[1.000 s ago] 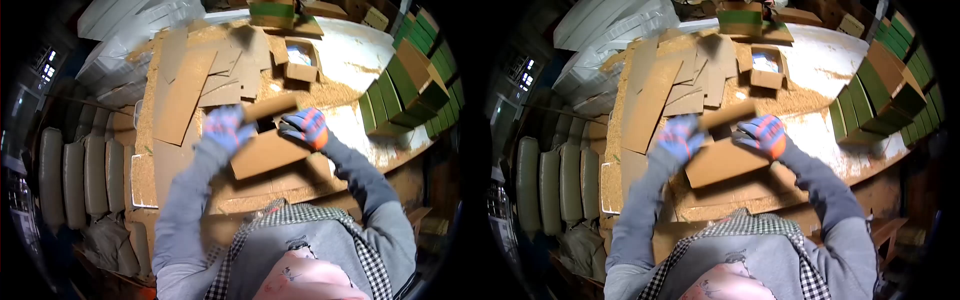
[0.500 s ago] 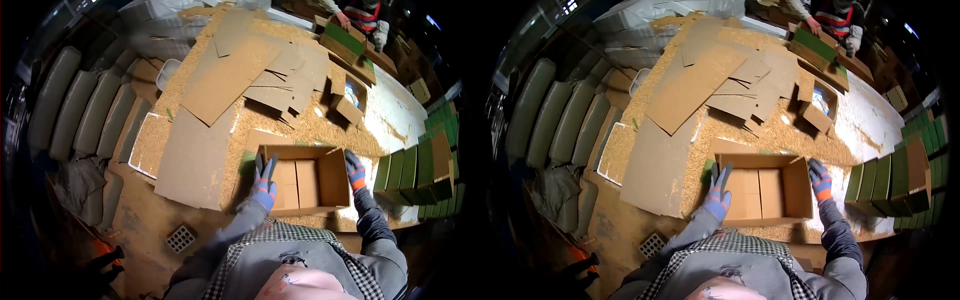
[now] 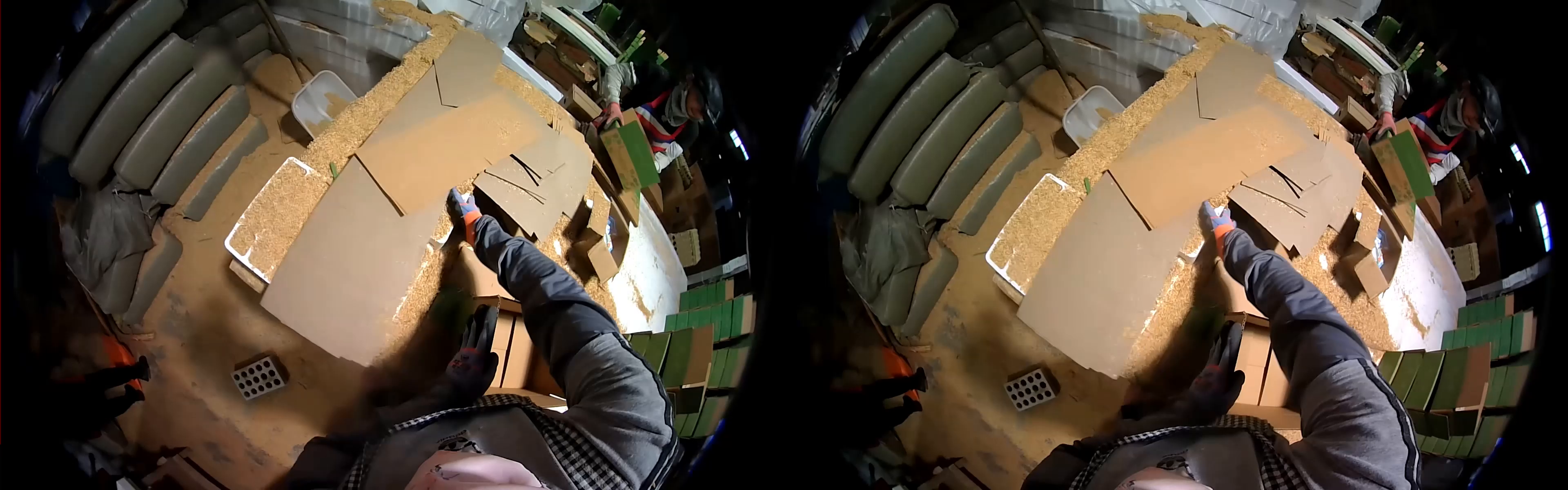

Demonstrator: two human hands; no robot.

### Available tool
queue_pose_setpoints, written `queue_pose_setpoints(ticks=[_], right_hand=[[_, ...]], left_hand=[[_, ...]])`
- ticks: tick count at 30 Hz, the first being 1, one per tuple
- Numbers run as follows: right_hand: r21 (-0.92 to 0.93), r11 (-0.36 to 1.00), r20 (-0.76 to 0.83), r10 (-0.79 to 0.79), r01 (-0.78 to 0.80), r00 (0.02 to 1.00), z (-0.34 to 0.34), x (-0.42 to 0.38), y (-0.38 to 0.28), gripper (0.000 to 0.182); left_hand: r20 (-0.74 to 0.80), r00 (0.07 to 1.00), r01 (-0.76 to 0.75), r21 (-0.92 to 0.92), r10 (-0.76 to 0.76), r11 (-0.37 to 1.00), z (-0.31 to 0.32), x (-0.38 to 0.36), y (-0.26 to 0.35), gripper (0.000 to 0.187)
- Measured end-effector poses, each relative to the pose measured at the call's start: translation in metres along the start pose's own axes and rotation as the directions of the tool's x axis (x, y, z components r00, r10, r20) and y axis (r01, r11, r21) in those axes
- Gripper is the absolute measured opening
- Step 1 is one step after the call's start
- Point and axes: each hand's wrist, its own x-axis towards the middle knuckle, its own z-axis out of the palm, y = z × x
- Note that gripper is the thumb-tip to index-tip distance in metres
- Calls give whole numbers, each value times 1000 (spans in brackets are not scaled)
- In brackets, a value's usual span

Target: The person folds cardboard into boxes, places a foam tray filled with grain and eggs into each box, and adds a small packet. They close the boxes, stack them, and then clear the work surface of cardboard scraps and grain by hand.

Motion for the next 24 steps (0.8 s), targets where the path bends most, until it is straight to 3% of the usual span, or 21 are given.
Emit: queue_pose_setpoints(ticks=[1,3,4,5,7,8,9,10,11,12,13,14,15,16,17,18,19,21,22,23,24], right_hand=[[540,839,143,-13,-67,990,2,5,-6,53],[370,907,-75,-187,202,979,24,-47,-51,53],[250,918,-182,-269,309,946,38,-77,-77,56],[-29,928,-311,-361,371,879,40,-102,-103,58],[110,955,-333,-225,275,916,31,-163,-148,69],[-65,971,-308,-241,232,920,16,-190,-168,70],[-45,970,-365,-237,238,900,-6,-204,-174,58],[-64,977,-128,-210,203,969,-35,-236,-192,53],[-118,963,-174,-259,241,950,-69,-240,-189,49],[49,937,-46,-344,346,938,-63,-303,-205,55],[16,980,-70,-196,198,978,-106,-311,-198,50],[138,990,-10,25,-24,1000,-84,-390,-226,45],[258,965,91,33,-56,995,-111,-406,-217,40],[240,971,71,4,-21,997,-124,-432,-217,43],[149,983,180,-131,104,975,-144,-457,-217,46],[29,986,179,-169,166,969,-186,-458,-205,46],[-91,969,182,-209,228,961,-221,-454,-197,47],[-213,926,500,-170,311,849,-235,-470,-209,48],[-182,974,443,-44,138,895,-232,-480,-207,49],[-342,935,445,77,90,892,-210,-484,-208,47],[-443,887,510,131,130,850,-195,-481,-207,48]], left_hand=[[-21,999,-26,13,26,1000,0,2,0,70],[-28,998,-59,23,59,998,2,7,3,71],[-47,996,-63,150,71,987,1,12,5,70],[-59,995,-67,274,86,959,1,12,5,74],[181,983,65,-169,-34,983,1,8,-8,80],[210,975,92,-115,-66,989,0,10,-5,79],[228,969,112,-63,-95,992,0,9,1,79],[206,973,126,-96,-104,987,0,7,5,77],[169,982,104,-120,-83,987,1,7,6,77],[191,975,136,-131,-110,982,2,7,6,77],[217,966,174,-138,-141,975,2,8,6,77],[201,972,154,-150,-122,977,1,13,8,76],[163,966,225,-158,-199,962,8,10,3,73],[191,949,291,-220,-251,931,12,15,-1,69],[217,929,353,-276,-300,894,14,22,-8,65],[264,879,475,-399,-398,784,31,20,-42,60],[324,849,528,-551,-417,647,25,33,-32,53],[394,793,574,-739,-465,352,22,53,-21,40],[404,768,562,-796,-496,222,24,62,-19,35],[418,730,518,-854,-540,40,32,66,-24,27],[383,777,569,-767,-500,298,25,65,-25,28]])
